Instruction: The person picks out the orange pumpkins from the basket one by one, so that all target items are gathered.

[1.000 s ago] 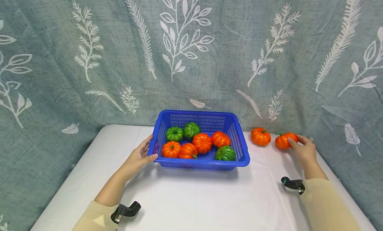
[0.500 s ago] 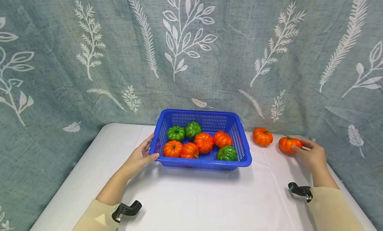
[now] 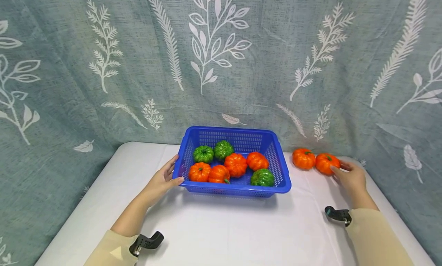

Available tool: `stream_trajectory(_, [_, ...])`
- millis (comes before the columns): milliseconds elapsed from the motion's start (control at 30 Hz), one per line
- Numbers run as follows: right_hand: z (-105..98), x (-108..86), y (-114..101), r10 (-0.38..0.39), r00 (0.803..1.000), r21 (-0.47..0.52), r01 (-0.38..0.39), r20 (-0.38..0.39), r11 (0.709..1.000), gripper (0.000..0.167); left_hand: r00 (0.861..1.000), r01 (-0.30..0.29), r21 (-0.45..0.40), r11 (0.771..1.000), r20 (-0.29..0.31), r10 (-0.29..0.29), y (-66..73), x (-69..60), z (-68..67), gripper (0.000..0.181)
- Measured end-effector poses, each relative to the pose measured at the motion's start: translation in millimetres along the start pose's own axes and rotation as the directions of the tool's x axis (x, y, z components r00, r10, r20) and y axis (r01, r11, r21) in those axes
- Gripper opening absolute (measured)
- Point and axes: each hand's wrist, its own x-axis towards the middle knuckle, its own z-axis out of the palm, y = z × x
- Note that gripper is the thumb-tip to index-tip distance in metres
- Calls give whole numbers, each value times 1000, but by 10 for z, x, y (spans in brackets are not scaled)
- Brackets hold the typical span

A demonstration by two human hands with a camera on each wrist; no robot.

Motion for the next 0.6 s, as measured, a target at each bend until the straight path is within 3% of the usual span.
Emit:
stream_trajectory(300, [25, 91, -39, 64, 997, 8, -65, 53, 998, 69, 1000, -8, -14, 1000, 8, 9, -25, 3, 1, 85])
stream_trajectory(600, [51, 75, -110, 46, 997, 11, -47, 68, 999, 68, 1000, -20, -16, 1000, 6, 20, -31, 6, -7, 89])
